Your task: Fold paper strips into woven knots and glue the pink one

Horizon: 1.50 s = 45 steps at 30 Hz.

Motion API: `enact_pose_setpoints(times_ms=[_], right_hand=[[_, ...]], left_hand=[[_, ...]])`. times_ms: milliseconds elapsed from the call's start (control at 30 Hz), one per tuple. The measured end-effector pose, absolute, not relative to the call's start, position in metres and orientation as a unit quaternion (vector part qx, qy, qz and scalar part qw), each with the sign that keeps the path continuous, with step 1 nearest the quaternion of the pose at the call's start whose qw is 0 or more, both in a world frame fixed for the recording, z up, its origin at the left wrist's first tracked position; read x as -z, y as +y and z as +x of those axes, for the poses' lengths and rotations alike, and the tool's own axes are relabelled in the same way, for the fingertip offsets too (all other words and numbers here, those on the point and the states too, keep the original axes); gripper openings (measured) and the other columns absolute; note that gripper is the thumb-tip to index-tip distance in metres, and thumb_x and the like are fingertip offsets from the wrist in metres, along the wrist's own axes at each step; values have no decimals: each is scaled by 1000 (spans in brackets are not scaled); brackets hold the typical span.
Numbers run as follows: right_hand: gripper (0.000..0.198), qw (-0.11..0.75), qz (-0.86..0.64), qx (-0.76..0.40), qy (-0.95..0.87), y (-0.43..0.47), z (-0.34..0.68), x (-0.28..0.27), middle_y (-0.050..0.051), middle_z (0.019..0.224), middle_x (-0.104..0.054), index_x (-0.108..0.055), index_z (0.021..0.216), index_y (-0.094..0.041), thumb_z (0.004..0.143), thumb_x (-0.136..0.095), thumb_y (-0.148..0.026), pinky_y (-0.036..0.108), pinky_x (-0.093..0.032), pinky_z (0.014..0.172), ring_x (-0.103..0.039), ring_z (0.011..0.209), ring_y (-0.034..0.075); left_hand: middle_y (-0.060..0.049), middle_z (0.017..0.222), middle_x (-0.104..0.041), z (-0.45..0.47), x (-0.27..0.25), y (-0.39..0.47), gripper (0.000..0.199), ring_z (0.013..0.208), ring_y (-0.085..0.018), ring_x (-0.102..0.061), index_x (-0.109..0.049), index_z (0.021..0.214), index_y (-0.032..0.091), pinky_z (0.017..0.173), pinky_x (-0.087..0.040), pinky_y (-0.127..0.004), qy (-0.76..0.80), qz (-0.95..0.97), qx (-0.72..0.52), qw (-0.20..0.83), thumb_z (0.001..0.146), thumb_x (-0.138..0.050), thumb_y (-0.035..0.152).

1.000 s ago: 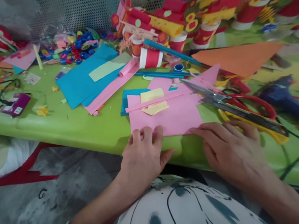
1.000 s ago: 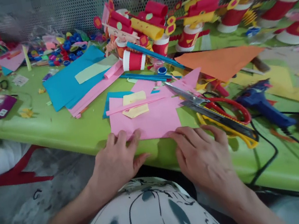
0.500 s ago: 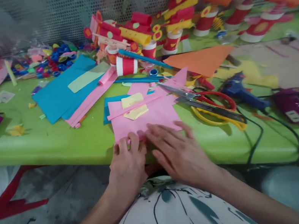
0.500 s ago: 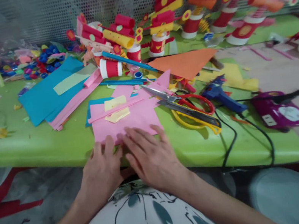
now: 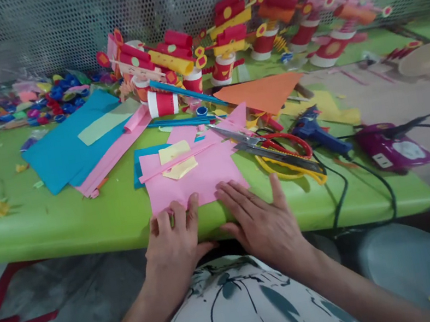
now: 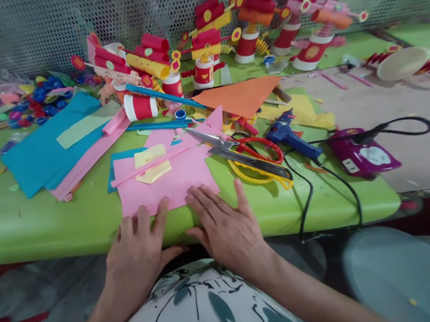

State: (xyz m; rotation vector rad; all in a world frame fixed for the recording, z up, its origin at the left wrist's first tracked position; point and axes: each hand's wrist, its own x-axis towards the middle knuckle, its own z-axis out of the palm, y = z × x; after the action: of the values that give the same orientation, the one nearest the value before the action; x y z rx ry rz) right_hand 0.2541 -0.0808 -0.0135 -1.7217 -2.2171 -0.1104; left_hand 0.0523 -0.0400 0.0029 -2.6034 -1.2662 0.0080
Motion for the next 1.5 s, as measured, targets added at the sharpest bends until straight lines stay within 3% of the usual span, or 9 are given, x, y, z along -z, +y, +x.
enact_pose_setpoints(times_ms=[333,567,733,900,1000,1100,1200,1333,1500], right_hand=[[52,154,-611,72,-774,-87,272,11,12,150,-54,-47,148,-15,102,-52,-38,63,4,124,-60,131,29],[53,158,-602,80,-779,-84,271,9,15,147,-57,-46,149,-13,101,-54,-35,67,3,122,-64,124,32],[54,160,-601,90,-778,-84,270,10,16,146,-57,-48,148,-13,100,-55,-36,69,4,121,-67,121,32],[49,177,-603,92,-772,-84,266,11,16,145,-59,-51,145,-13,101,-54,-33,71,5,119,-67,121,32],[47,197,-605,98,-766,-82,260,11,16,143,-61,-52,144,-14,101,-54,-32,71,5,119,-66,121,33],[44,200,-607,85,-764,-79,256,10,14,142,-62,-53,142,-17,100,-55,-30,70,7,119,-65,124,33],[41,199,-602,66,-770,-78,258,7,14,147,-58,-54,140,-18,100,-54,-29,68,4,120,-64,125,31],[36,226,-630,97,-737,-80,278,4,19,151,-53,-58,134,-16,99,-55,-26,66,-17,119,-65,122,31],[28,287,-667,128,-676,-82,299,8,15,130,-69,-66,121,-17,95,-63,-27,56,-40,105,-68,110,32]], left_hand=[[-18,141,-59,29,4,-40,81,106,-34,-59,-40,154,13,87,-50,-47,-431,-897,41,92,90,-60,58],[-18,140,-61,4,-1,-40,75,108,-32,-61,-39,154,14,108,-34,-53,-443,-886,45,128,94,-56,56],[-17,143,-60,-13,2,-44,72,117,-31,-59,-34,157,20,106,-30,-52,-478,-868,46,127,97,-51,55],[-20,155,-46,-33,-17,-47,87,116,-39,-57,-37,155,20,107,-23,-62,-523,-827,101,179,87,-55,70],[-19,151,-51,-21,-35,-42,78,117,-36,-57,-42,152,17,107,-30,-57,-493,-826,157,225,90,-59,62],[-12,140,-63,14,-40,-24,42,116,-24,-59,-53,140,16,100,-41,-40,-348,-919,145,116,101,-52,31],[-10,132,-65,52,-32,0,37,119,-24,-59,-54,137,16,97,-45,-41,-337,-934,118,26,104,-42,27],[-9,113,-65,72,-23,19,26,107,-26,-60,-65,116,18,85,-48,-40,-336,-938,62,-52,102,-47,29],[-6,102,-64,69,-25,24,15,99,-22,-60,-66,102,19,82,-47,-36,-344,-915,121,-171,100,-51,23]])
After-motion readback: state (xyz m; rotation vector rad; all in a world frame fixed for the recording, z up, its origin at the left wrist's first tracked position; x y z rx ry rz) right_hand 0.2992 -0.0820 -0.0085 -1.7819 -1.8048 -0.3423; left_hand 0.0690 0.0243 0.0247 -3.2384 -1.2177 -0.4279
